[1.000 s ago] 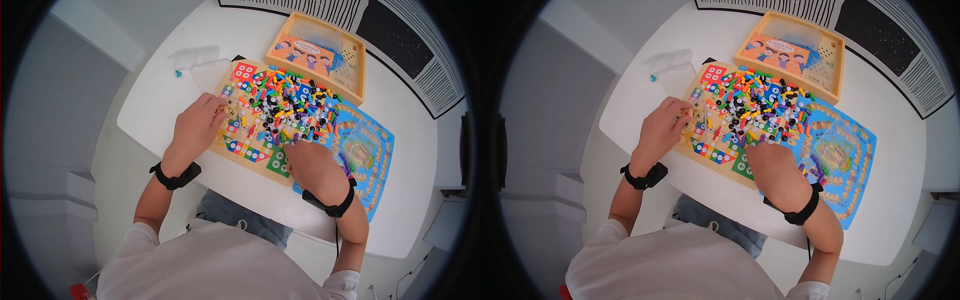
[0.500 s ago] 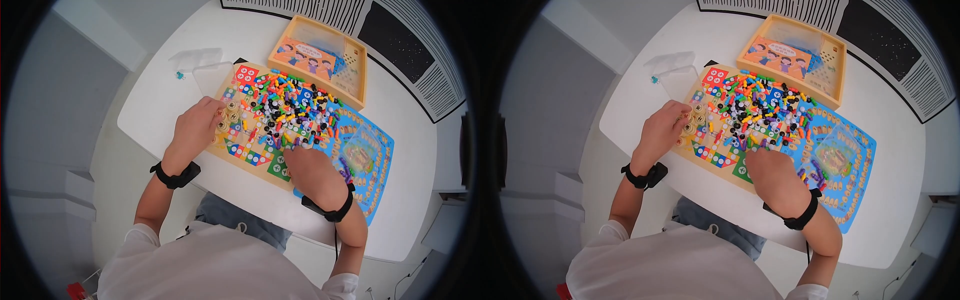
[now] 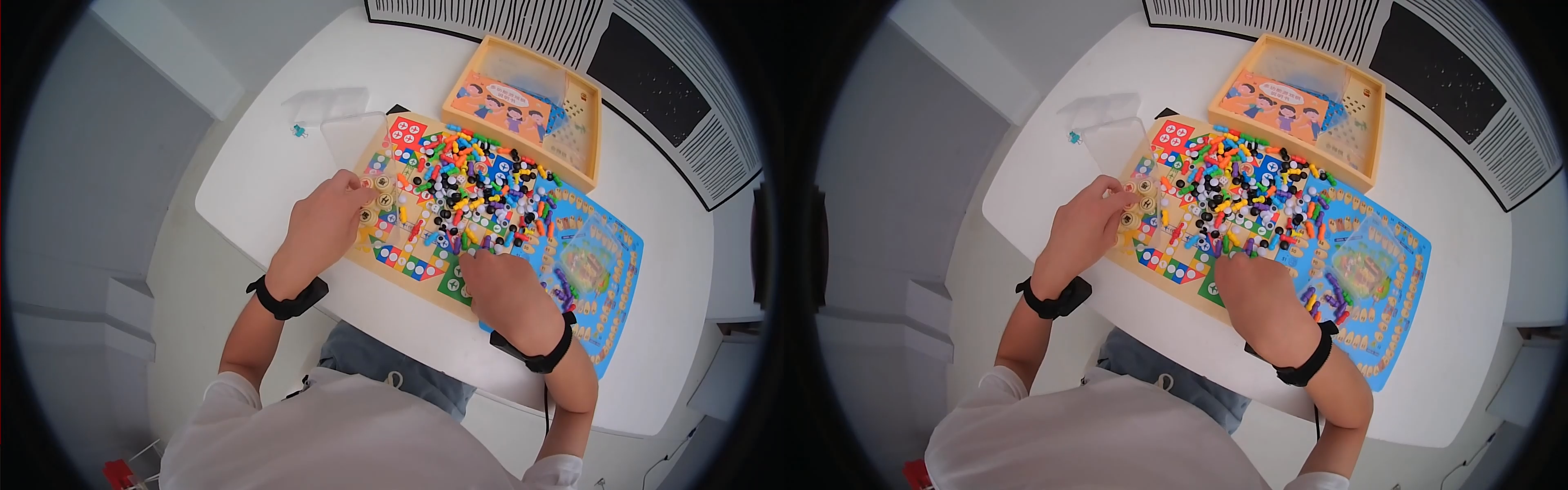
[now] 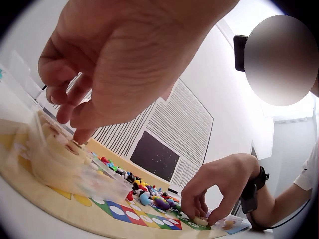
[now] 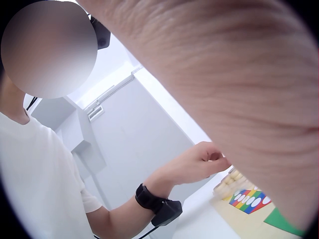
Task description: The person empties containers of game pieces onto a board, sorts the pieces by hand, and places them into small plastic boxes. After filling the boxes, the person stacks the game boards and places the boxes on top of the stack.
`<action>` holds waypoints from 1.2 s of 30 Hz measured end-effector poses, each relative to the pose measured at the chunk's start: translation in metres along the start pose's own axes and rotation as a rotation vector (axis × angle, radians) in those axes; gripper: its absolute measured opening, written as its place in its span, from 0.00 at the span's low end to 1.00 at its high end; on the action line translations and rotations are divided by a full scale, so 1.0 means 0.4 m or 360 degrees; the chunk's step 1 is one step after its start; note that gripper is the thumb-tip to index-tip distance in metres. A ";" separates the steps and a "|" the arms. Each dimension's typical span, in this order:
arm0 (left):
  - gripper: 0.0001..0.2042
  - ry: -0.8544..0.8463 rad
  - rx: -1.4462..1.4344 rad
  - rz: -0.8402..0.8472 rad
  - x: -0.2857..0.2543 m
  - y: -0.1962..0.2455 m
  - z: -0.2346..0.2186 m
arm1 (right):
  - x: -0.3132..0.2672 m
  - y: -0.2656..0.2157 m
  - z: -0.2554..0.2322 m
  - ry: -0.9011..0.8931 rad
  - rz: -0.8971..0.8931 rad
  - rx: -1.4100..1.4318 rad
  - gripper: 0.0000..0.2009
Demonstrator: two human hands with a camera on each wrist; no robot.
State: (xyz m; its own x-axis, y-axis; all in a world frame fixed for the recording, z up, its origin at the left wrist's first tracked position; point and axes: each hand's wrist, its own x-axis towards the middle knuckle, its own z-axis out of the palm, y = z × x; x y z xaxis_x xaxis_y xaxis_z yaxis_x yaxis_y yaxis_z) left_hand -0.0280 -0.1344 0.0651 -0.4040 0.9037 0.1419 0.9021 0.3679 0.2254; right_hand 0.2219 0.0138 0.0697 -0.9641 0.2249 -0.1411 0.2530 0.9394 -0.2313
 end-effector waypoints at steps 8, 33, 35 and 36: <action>0.11 0.0153 -0.0087 -0.0048 -0.010 0.019 -0.014 | 0.012 0.000 0.005 -0.0009 0.0024 0.0022 0.05; 0.20 -0.0031 -0.0395 0.0633 -0.114 0.289 0.172 | -0.012 0.046 -0.045 -0.0014 -0.0038 0.0569 0.11; 0.22 -0.0053 -0.0341 0.0694 -0.108 0.288 0.169 | -0.010 0.041 -0.070 -0.0190 0.0141 0.0488 0.13; 0.24 -0.0082 -0.0289 0.0754 -0.106 0.287 0.168 | -0.012 0.039 -0.081 -0.0187 0.0139 0.0487 0.13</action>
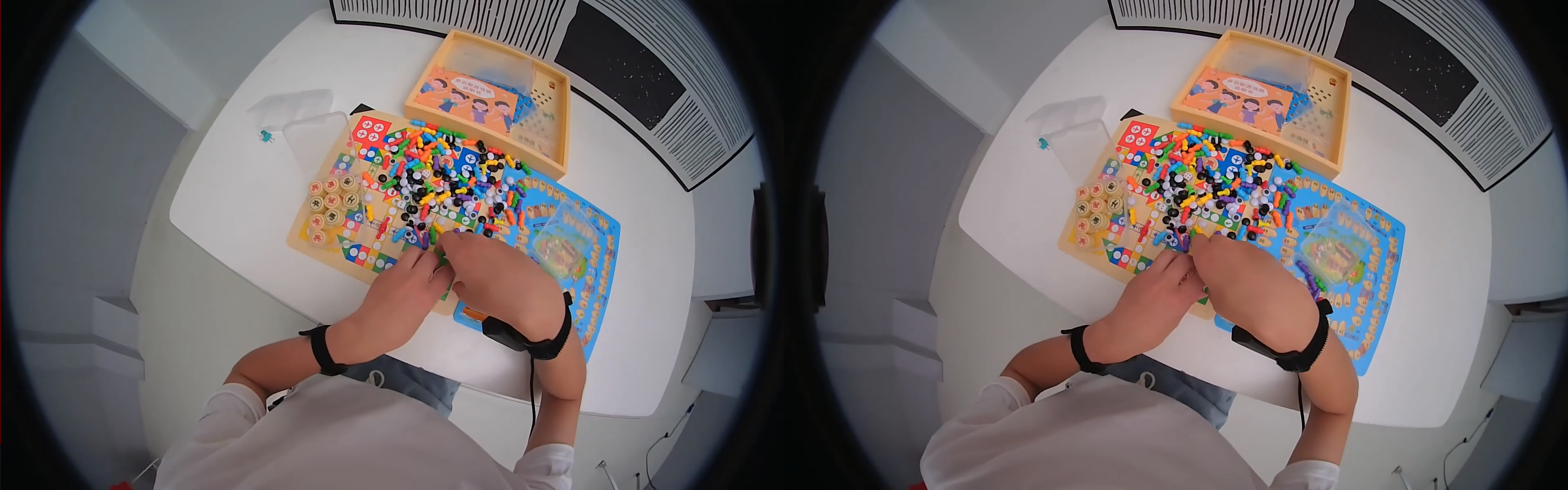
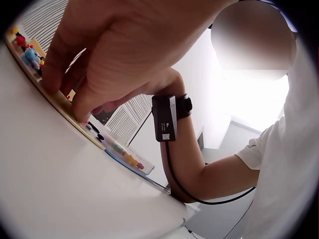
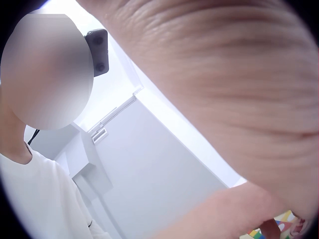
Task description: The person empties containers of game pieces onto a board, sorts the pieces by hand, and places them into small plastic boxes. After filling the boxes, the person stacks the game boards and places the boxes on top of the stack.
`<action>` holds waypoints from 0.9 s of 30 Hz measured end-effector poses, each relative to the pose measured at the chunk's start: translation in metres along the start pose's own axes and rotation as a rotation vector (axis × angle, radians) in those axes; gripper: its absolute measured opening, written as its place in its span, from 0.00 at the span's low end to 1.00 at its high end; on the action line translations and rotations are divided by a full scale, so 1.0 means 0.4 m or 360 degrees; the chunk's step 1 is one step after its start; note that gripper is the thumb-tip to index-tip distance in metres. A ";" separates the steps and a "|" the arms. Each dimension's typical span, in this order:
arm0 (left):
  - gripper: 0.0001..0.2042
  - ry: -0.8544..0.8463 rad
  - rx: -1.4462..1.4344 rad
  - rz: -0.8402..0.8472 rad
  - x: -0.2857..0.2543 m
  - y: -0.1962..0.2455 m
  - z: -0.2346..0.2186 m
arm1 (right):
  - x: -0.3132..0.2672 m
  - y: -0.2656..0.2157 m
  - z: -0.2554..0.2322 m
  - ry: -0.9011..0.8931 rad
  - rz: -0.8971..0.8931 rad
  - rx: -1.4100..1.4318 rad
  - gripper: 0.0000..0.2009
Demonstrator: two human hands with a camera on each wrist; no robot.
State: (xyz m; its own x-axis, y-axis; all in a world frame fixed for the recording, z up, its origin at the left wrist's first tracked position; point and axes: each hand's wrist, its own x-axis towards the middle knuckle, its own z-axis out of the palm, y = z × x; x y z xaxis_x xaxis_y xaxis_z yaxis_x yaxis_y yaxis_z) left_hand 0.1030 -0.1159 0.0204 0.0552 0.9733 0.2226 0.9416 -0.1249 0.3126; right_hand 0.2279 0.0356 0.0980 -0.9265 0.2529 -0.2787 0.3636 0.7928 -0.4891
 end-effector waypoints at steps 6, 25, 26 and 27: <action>0.27 -0.0102 0.0143 0.0074 0.012 0.008 -0.003 | -0.020 -0.009 -0.003 0.0028 0.0017 -0.0048 0.13; 0.22 -0.0131 -0.0030 -0.0183 -0.026 -0.006 -0.034 | 0.070 0.081 -0.013 0.0387 0.0087 -0.0028 0.11; 0.22 -0.0115 -0.0044 -0.0174 -0.029 -0.007 -0.035 | 0.071 0.087 -0.014 0.0448 0.0092 -0.0026 0.11; 0.21 -0.0098 -0.0060 -0.0167 -0.031 -0.007 -0.035 | 0.070 0.090 -0.015 0.0443 0.0084 -0.0026 0.11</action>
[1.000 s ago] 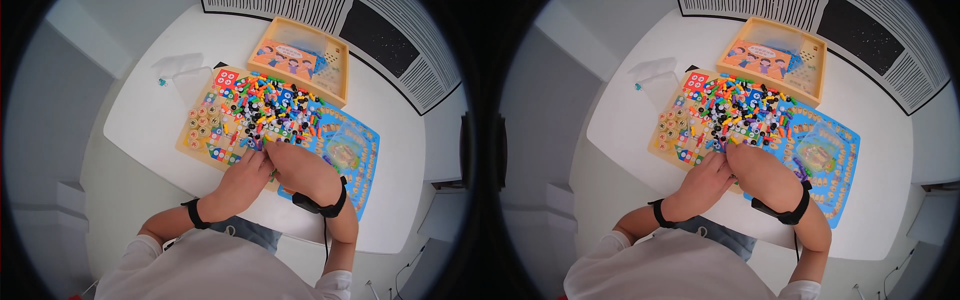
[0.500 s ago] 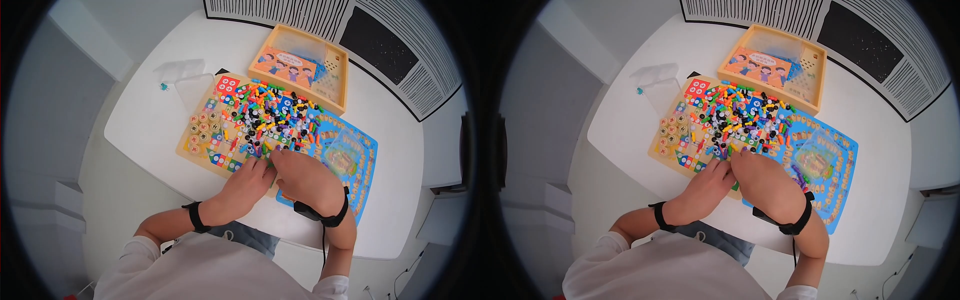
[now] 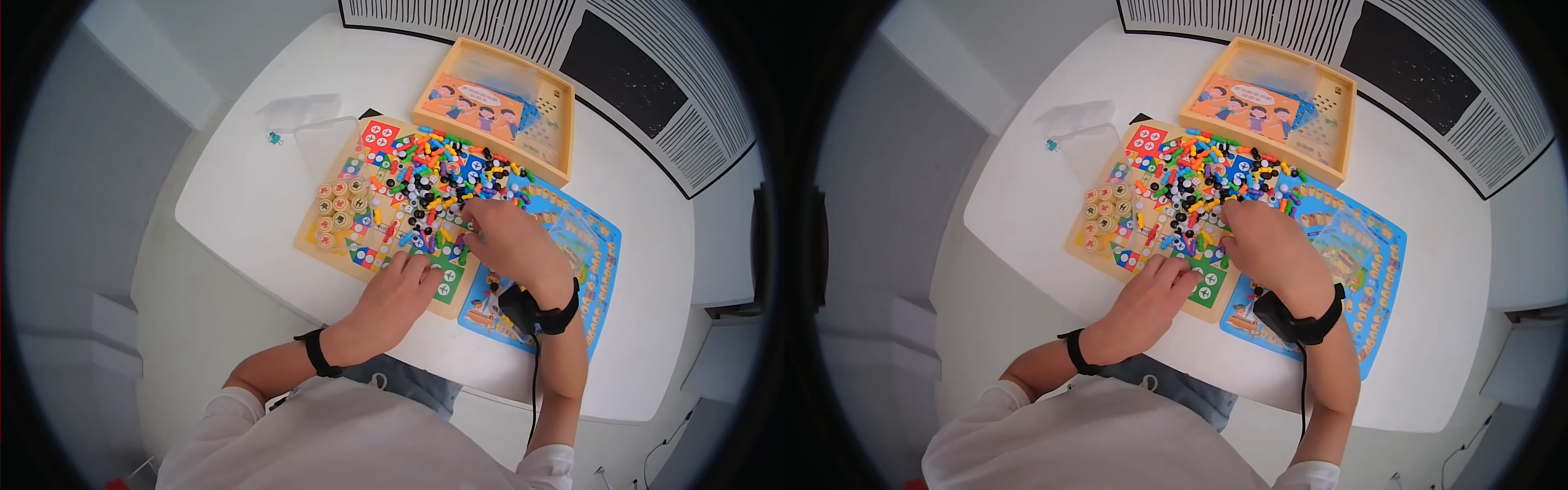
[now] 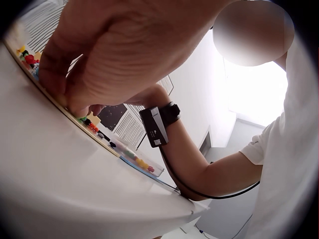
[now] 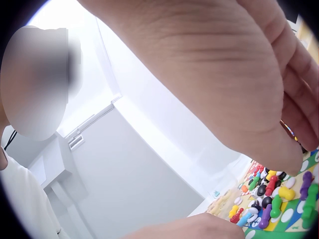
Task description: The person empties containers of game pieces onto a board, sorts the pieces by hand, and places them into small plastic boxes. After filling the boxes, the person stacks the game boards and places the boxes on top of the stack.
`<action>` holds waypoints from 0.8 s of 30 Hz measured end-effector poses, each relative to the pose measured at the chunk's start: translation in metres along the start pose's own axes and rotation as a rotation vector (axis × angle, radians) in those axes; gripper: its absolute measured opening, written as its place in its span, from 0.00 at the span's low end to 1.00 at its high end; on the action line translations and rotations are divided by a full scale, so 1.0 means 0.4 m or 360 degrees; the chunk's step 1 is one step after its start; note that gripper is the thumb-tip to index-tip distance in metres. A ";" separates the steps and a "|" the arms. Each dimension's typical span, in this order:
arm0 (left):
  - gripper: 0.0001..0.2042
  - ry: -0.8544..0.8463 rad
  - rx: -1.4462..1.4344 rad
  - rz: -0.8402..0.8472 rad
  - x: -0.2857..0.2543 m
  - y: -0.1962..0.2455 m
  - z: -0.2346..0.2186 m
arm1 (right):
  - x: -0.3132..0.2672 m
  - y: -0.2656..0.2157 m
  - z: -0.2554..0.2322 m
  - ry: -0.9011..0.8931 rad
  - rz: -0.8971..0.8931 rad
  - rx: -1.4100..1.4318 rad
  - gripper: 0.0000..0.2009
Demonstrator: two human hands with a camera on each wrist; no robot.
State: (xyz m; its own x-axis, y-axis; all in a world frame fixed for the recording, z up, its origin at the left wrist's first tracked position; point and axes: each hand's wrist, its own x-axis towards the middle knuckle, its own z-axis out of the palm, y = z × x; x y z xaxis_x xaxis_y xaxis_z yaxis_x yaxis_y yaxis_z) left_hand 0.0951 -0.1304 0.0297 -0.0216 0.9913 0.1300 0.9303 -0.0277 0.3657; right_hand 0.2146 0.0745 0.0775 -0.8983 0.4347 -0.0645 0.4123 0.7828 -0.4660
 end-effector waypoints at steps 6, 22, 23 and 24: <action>0.18 0.0101 -0.0027 -0.0082 0.003 0.013 -0.014 | -0.006 -0.014 -0.010 -0.0111 -0.0001 0.0077 0.12; 0.16 0.0407 0.0321 -0.0631 0.061 -0.211 -0.161 | -0.017 -0.024 -0.027 -0.0129 0.0092 -0.0121 0.13; 0.16 0.0409 0.0327 -0.0633 0.061 -0.211 -0.158 | -0.016 -0.025 -0.028 -0.0132 0.0100 -0.0106 0.13; 0.16 0.0407 0.0325 -0.0637 0.061 -0.209 -0.158 | -0.017 -0.024 -0.025 -0.0136 0.0098 -0.0106 0.13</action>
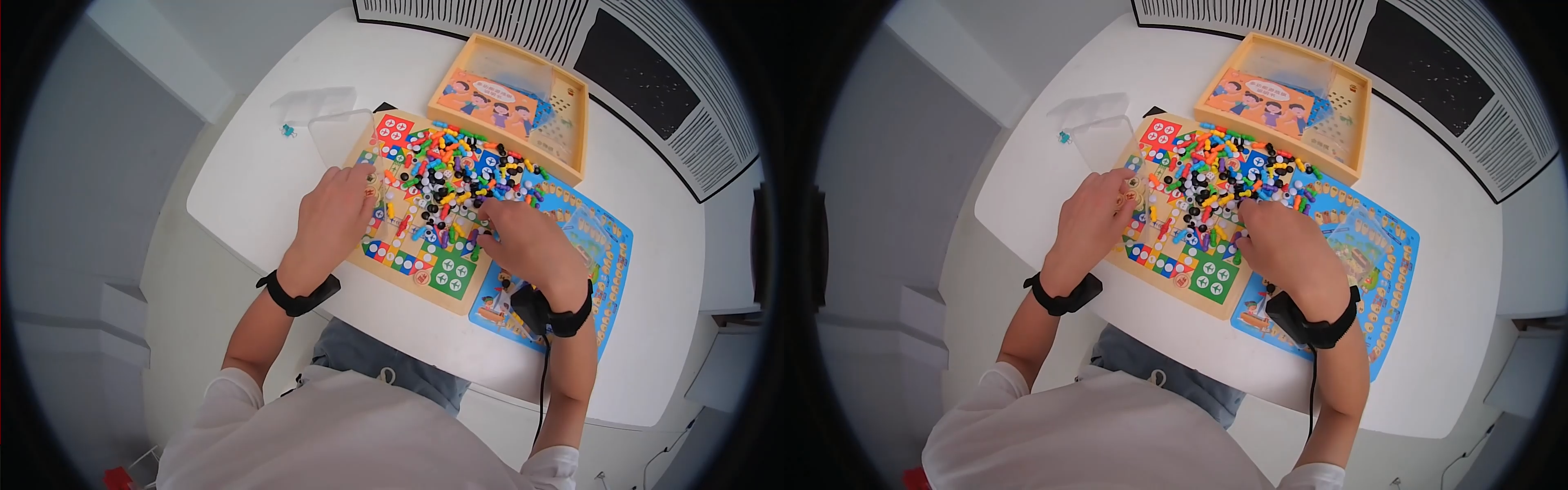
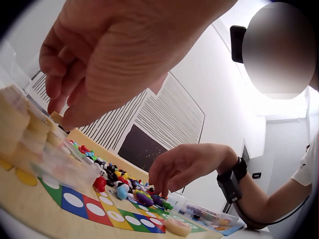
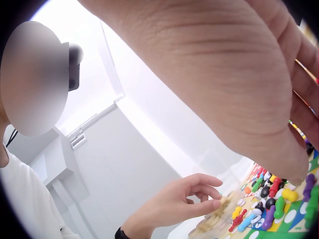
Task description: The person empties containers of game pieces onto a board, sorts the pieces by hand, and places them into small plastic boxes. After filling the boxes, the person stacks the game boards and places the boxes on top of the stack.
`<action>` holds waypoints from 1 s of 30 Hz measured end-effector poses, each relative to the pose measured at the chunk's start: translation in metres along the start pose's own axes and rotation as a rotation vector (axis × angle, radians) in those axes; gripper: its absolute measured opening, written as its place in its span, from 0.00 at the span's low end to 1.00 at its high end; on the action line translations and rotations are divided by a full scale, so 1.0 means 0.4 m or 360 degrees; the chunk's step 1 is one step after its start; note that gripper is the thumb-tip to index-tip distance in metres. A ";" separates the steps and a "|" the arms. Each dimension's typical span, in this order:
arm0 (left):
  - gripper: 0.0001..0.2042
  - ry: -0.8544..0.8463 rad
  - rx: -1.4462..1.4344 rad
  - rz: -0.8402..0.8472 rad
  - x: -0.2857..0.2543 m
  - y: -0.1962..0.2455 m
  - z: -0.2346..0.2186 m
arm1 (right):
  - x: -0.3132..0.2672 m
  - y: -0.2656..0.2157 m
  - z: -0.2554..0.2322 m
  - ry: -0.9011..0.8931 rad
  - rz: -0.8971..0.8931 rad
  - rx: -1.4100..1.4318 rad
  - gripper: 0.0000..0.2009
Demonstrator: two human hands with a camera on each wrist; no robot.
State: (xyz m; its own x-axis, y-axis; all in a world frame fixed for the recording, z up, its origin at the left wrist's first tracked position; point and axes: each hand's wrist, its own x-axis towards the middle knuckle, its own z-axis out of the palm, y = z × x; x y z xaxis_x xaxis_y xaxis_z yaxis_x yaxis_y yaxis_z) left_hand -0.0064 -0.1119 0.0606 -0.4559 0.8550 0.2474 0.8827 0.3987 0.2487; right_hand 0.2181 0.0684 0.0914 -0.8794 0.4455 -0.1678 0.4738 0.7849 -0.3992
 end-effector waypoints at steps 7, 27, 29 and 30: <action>0.14 0.0003 0.0011 0.0010 0.004 0.008 0.007 | 0.004 0.001 0.009 -0.0029 0.0011 -0.0008 0.14; 0.18 0.0015 0.0172 0.0078 0.014 0.015 0.020 | -0.001 0.013 0.025 0.0065 -0.0136 0.0016 0.09; 0.19 0.0001 0.0193 0.0076 0.018 0.010 0.027 | -0.001 0.013 0.024 0.0045 -0.0121 0.0020 0.09; 0.19 -0.0001 0.0194 0.0079 0.018 0.008 0.030 | -0.001 0.012 0.023 0.0046 -0.0119 0.0022 0.09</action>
State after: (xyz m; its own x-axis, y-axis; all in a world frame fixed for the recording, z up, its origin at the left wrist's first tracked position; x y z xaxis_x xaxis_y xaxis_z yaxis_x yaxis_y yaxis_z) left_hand -0.0055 -0.1004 0.0520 -0.4114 0.8747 0.2562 0.9114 0.3933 0.1207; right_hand 0.2204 0.0681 0.0813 -0.9104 0.3985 -0.1111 0.4063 0.8105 -0.4219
